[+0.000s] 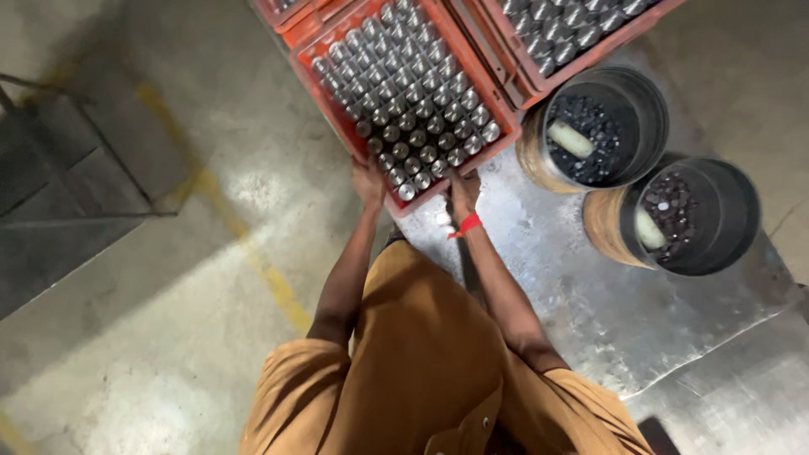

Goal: The person uses a cylindrical polishing tool to rub the tops of small metal parts arranged in a red crate. They systematically move the tool across the parts, then lift the crate to place it on a stack of other crates.

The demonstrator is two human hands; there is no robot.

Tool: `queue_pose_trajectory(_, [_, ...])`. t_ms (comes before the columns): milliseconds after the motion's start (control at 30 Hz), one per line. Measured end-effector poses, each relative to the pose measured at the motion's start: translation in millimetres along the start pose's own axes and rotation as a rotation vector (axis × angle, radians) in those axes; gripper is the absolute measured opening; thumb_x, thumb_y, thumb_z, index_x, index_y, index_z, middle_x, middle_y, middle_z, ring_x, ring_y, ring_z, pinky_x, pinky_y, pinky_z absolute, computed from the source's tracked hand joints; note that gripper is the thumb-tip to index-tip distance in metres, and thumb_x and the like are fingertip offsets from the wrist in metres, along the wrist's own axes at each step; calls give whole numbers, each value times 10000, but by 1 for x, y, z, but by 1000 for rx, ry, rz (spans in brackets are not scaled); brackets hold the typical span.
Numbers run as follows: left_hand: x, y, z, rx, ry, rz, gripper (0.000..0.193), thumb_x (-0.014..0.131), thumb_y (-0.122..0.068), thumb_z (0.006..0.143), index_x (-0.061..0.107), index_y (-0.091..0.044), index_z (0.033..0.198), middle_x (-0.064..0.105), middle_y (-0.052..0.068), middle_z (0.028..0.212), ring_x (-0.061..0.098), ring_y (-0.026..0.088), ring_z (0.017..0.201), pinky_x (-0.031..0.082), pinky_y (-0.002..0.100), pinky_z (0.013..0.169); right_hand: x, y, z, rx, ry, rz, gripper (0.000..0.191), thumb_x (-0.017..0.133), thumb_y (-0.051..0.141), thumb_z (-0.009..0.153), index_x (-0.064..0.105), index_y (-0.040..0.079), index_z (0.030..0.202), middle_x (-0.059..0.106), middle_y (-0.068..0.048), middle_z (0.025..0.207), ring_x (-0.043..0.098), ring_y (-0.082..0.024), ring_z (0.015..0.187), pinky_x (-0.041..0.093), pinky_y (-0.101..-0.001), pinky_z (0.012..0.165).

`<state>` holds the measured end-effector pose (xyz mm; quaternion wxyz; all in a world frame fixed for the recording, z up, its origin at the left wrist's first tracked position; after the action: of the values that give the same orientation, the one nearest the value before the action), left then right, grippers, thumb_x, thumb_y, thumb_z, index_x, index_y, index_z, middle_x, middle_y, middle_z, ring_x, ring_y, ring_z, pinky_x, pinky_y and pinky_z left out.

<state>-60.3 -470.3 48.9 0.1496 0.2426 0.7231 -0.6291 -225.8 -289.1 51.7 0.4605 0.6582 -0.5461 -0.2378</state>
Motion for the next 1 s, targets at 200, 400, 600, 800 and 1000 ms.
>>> queue_pose_trajectory(200, [-2,-3,-2,96,-92,21,603,641,-362,956,537,98,1332,698,344,1037,679,512,980,523,567,819,-9,-7,3,-78,3,-13,426,775,103,794,596,0,1167,678,-62,981,639,-170,802,565,-334,679])
queue_pose_trajectory(400, [2,2,1,-14,-29,-44,532,612,-346,927,596,64,1267,718,331,1037,696,494,1003,523,555,861,-3,-3,7,-102,54,-94,585,740,140,817,473,-11,1316,642,-105,1185,646,-208,986,574,-360,804])
queue_pose_trajectory(600, [3,-7,9,-15,-71,-21,552,627,-349,906,604,35,1302,706,337,1073,672,506,1042,517,559,868,6,15,13,-204,59,-186,729,780,159,823,416,-60,1416,616,-176,1328,627,-251,1155,531,-357,975])
queue_pose_trajectory(800, [3,-24,27,-7,-21,-63,613,627,-474,932,592,8,1309,719,298,1115,709,470,1027,537,543,860,30,43,21,-317,50,-262,846,932,222,838,411,-91,1427,583,-200,1390,609,-276,1206,552,-371,973])
queue_pose_trajectory(1000, [-4,-43,45,12,-26,-105,638,630,-547,927,633,-20,1285,730,261,1155,702,454,1040,525,541,871,48,27,21,58,86,-76,823,814,261,724,379,38,1385,568,-119,1249,654,-224,988,634,-369,614])
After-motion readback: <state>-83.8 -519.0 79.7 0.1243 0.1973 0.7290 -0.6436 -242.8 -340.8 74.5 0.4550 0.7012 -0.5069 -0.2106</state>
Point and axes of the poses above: each hand's wrist, its own z-axis towards the middle knuckle, its own x-axis out of the palm, y = z × x, the point moved 8 cm from there along z, towards the middle knuckle
